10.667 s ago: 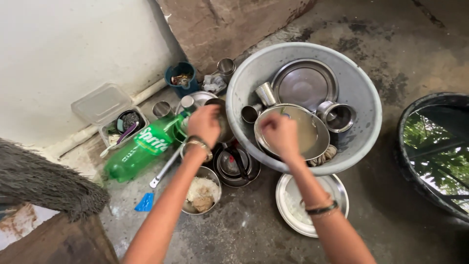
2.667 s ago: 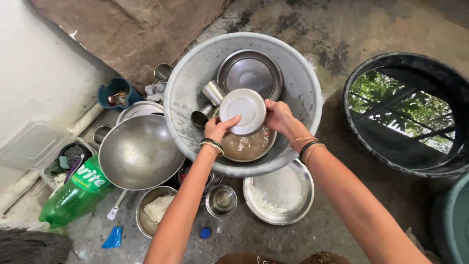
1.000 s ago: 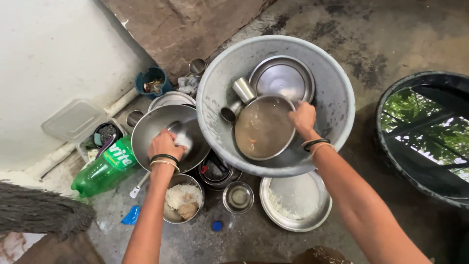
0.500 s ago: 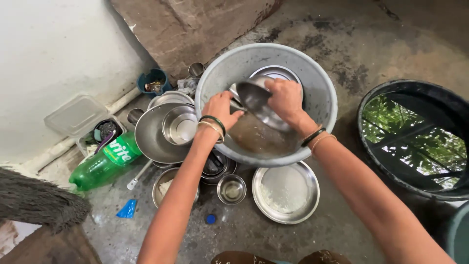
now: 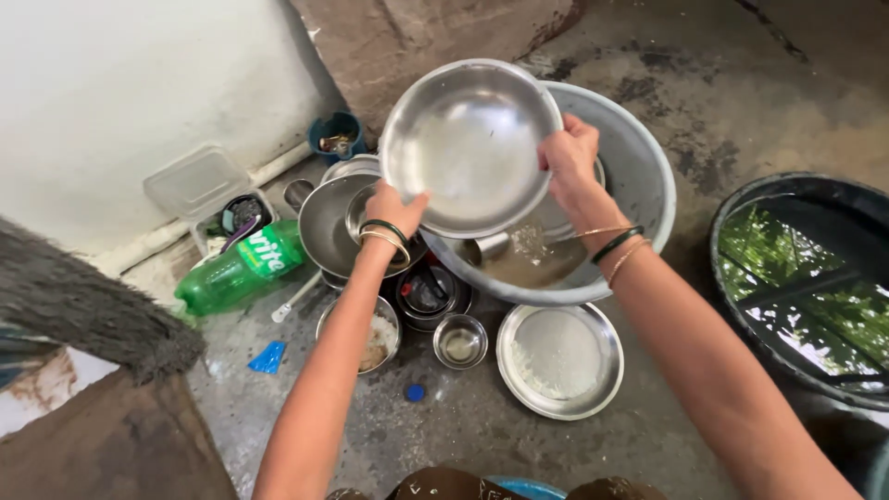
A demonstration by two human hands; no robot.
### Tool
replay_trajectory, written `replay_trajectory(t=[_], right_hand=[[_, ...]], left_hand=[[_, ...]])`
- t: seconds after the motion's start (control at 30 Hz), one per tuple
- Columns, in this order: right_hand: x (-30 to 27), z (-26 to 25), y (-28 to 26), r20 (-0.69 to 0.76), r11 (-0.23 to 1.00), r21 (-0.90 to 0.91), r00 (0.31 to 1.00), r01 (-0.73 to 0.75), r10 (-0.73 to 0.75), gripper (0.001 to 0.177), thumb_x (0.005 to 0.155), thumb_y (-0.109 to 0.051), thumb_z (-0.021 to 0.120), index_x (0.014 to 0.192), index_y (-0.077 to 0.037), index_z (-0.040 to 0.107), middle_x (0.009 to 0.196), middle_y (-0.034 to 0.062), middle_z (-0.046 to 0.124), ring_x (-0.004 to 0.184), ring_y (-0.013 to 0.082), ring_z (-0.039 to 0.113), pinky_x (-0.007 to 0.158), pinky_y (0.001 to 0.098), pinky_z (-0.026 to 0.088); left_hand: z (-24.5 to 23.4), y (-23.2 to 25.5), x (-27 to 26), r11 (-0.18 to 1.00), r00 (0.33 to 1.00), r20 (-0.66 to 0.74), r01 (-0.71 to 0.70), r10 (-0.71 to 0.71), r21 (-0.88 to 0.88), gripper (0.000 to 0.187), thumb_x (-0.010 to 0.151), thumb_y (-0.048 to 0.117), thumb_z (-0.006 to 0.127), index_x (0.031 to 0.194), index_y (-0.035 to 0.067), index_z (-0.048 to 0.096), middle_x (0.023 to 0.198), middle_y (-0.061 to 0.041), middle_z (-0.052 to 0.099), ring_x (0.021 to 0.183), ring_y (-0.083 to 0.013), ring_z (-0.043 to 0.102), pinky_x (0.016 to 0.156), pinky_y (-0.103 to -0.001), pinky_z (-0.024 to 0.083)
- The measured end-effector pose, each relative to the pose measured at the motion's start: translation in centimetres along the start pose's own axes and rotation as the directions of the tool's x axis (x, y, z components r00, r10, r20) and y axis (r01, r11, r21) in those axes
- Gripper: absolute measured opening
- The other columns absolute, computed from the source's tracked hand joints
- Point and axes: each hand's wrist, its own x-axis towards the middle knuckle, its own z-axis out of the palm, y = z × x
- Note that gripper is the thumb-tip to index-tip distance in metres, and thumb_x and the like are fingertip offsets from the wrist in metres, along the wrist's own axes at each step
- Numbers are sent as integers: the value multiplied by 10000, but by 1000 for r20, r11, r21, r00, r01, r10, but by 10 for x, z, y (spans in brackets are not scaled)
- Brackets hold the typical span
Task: The person clears food scraps from various dishes into a small bucket by hand, then rinses them using water from a plastic bottle. They scrub the items with a sponge and rinse them in a large basin of water.
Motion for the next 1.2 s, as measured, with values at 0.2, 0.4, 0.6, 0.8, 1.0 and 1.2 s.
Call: replay_trajectory(t=[0.2, 0.4, 0.6, 0.8, 1.0, 1.2], right_hand=[[-27, 31, 30, 367, 875, 238, 873, -421, 320, 111, 822, -48, 622, 922, -46, 668, 755, 35, 660, 598, 152, 617, 537, 298, 510], [4, 8, 167, 375, 858, -251, 772, -447, 512, 359, 968, -366, 669, 1061, -19, 652, 866, 84, 694, 774, 230, 718, 727, 385, 635], [-13, 16, 218, 532, 572, -765, 790, 294, 306, 781, 722, -303, 866, 1415, -183, 527, 1159, 266, 657, 1015, 408, 679, 932, 476, 561], [-51, 43, 171, 715, 187, -638, 485, 746, 504, 1081, 697, -82, 839, 1543, -466, 287, 1586, 302, 216, 1109, 452, 636, 906, 452, 575], [-30, 32, 227, 708, 142, -659, 544, 739, 451, 940, 931, 4, 593, 1629, -365, 82, 1457, 297, 443, 1023, 420, 703, 812, 458, 611], [-9, 13, 296, 652, 364, -756, 676, 544, 344, 701, 893, -28, 644, 1498, -149, 311, 971, 250, 728, 921, 418, 717, 821, 492, 569]], left_hand=[[-55, -75, 7, 988, 973, -201, 133, -115, 78, 364, 815, 252, 633, 1034, -24, 724, 993, -332, 701, 993, -497, 677, 904, -539, 531], [-126, -146, 11, 975, 960, -266, 135, -86, 174, 391, 768, 239, 651, 1023, -47, 733, 989, -358, 684, 996, -508, 675, 919, -537, 533], [-146, -176, 26, 877, 973, -158, 223, -170, 426, 373, 805, 228, 651, 1049, -32, 759, 1041, -357, 687, 1022, -530, 658, 955, -554, 514], [-123, -160, 24, 749, 902, -124, 415, -414, 517, 421, 807, 235, 704, 1130, -33, 729, 1121, -368, 672, 1083, -506, 655, 947, -532, 534], [-83, -70, 27, 742, 939, -224, 345, -262, 575, 504, 869, 277, 732, 1222, -63, 614, 1194, -306, 644, 1093, -458, 639, 924, -513, 523], [61, 10, 42, 831, 874, 76, -481, 481, 280, 318, 873, 66, 568, 1177, 16, 645, 1205, -212, 629, 1091, -405, 619, 952, -468, 496]])
